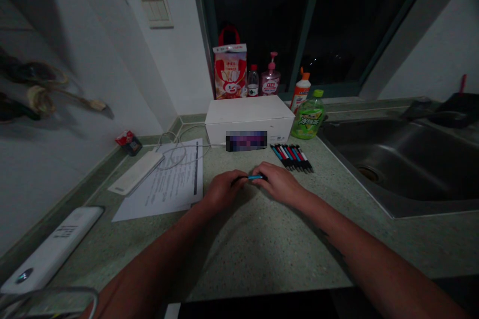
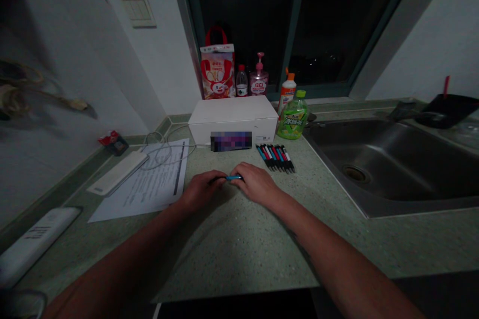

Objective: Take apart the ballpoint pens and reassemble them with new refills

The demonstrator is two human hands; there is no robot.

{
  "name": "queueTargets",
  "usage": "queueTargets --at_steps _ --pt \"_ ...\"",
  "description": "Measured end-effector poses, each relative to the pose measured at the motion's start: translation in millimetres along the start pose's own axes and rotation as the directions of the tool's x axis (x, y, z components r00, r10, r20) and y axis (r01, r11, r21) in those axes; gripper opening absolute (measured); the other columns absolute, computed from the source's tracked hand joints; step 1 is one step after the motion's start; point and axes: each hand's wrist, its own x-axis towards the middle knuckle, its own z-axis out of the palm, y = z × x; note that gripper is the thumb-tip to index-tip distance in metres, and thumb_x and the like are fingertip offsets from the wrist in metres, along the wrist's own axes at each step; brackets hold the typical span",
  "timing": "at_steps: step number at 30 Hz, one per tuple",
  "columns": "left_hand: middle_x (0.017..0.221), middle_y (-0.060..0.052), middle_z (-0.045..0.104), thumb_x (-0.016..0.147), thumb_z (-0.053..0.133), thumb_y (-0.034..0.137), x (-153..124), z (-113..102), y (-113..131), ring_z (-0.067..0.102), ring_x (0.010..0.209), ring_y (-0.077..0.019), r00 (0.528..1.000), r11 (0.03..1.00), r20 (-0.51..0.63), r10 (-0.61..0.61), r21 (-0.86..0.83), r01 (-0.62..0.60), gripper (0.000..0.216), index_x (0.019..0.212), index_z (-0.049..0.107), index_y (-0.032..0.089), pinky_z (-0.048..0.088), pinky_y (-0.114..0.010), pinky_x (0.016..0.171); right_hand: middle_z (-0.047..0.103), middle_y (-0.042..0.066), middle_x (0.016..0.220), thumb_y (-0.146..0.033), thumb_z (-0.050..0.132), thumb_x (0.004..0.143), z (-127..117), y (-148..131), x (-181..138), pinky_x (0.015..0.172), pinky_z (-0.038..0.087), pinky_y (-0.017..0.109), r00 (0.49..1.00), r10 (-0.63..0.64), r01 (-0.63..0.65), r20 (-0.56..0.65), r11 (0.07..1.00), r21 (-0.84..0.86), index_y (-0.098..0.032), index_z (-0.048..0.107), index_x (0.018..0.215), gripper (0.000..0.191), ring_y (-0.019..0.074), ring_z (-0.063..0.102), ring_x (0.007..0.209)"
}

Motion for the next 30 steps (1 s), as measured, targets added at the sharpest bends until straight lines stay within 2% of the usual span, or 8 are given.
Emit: queueTargets --at_steps 3,6,10,12,16,21,26,30 --pt "0.091 -0.002 0.074 0.097 0.052 0.033 -0.1 -0.4 -0.7 0.067 0.085 -0.0188 1.000 1.000 -0.005 0.010 0.013 -0.009 0.024 0.106 0.071 0.023 0.048 -0.030 0.078 0.067 0.004 0.106 -0.026 0.066 0.098 1.2 1.0 0.1 0.080 0.044 0.027 1.000 0.023 -0.022 -0.022 1.000 0.004 -0.021 0.067 0.111 0.014 0.0199 0.063 0.097" --pt "0.101 -0.003 0.075 0.096 0.054 0.032 -0.2 -1.3 -0.7 0.067 0.094 -0.0203 1.000 0.998 -0.015 0.025 0.059 -0.024 0.023 0.107 0.072 0.024 0.048 -0.031 0.084 0.070 0.003 0.100 -0.032 0.056 0.105 1.5 0.7 0.8 0.078 0.045 0.027 0.996 0.080 -0.080 0.045 0.997 -0.007 -0.022 0.070 0.104 0.017 0.0196 0.065 0.092" --pt "0.100 -0.004 0.075 0.096 0.053 0.032 -0.8 -2.0 0.9 0.067 0.091 -0.0211 1.000 0.996 0.004 0.019 0.085 -0.020 0.023 0.108 0.071 0.023 0.048 -0.032 0.081 0.068 0.005 0.102 -0.025 0.065 0.100 0.5 0.7 0.6 0.081 0.044 0.026 1.000 0.007 -0.007 -0.008 1.000 0.014 -0.019 0.069 0.103 0.008 0.0199 0.063 0.097" --pt "0.099 -0.004 0.075 0.097 0.053 0.033 -1.1 -2.1 1.7 0.067 0.090 -0.0211 1.000 0.997 0.002 0.024 0.078 -0.024 0.024 0.108 0.071 0.023 0.048 -0.032 0.079 0.067 0.005 0.106 -0.025 0.068 0.097 0.8 1.6 0.4 0.083 0.044 0.027 1.000 -0.002 0.003 -0.030 0.999 0.034 -0.020 0.068 0.110 0.013 0.0200 0.063 0.099" --pt "0.103 -0.004 0.075 0.097 0.053 0.032 -0.7 -1.9 1.8 0.067 0.094 -0.0219 0.999 0.995 -0.011 0.046 0.086 -0.045 0.023 0.107 0.071 0.023 0.048 -0.033 0.083 0.069 0.003 0.101 -0.027 0.058 0.104 2.3 3.0 1.1 0.081 0.044 0.027 0.998 0.029 -0.030 0.051 0.999 0.020 -0.021 0.071 0.105 0.015 0.0195 0.064 0.094" --pt "0.092 -0.004 0.074 0.097 0.053 0.032 -0.3 -1.9 1.3 0.067 0.084 -0.0198 1.000 0.995 -0.009 0.026 0.096 -0.025 0.023 0.105 0.071 0.021 0.048 -0.030 0.075 0.067 0.004 0.104 -0.022 0.071 0.095 1.2 0.8 1.4 0.081 0.044 0.026 0.999 0.003 -0.001 -0.052 0.999 0.036 -0.019 0.069 0.106 0.012 0.0199 0.063 0.098" --pt "0.095 -0.004 0.074 0.096 0.054 0.030 -0.8 -2.9 3.4 0.066 0.087 -0.0192 0.999 0.995 -0.028 0.030 0.098 -0.027 0.020 0.103 0.071 0.021 0.047 -0.030 0.077 0.069 0.003 0.103 -0.025 0.062 0.102 3.3 1.8 1.3 0.080 0.044 0.028 1.000 0.007 -0.008 0.022 0.999 0.036 -0.021 0.070 0.105 0.010 0.0203 0.064 0.096" --pt "0.091 -0.004 0.073 0.097 0.052 0.032 -0.5 -3.2 5.2 0.065 0.083 -0.0187 1.000 0.994 -0.007 -0.001 0.114 0.002 0.023 0.100 0.071 0.020 0.045 -0.030 0.075 0.067 0.004 0.099 -0.014 0.070 0.094 2.6 4.6 0.2 0.080 0.043 0.027 0.996 -0.047 0.051 -0.076 0.997 0.054 -0.018 0.067 0.101 0.009 0.0196 0.062 0.095"
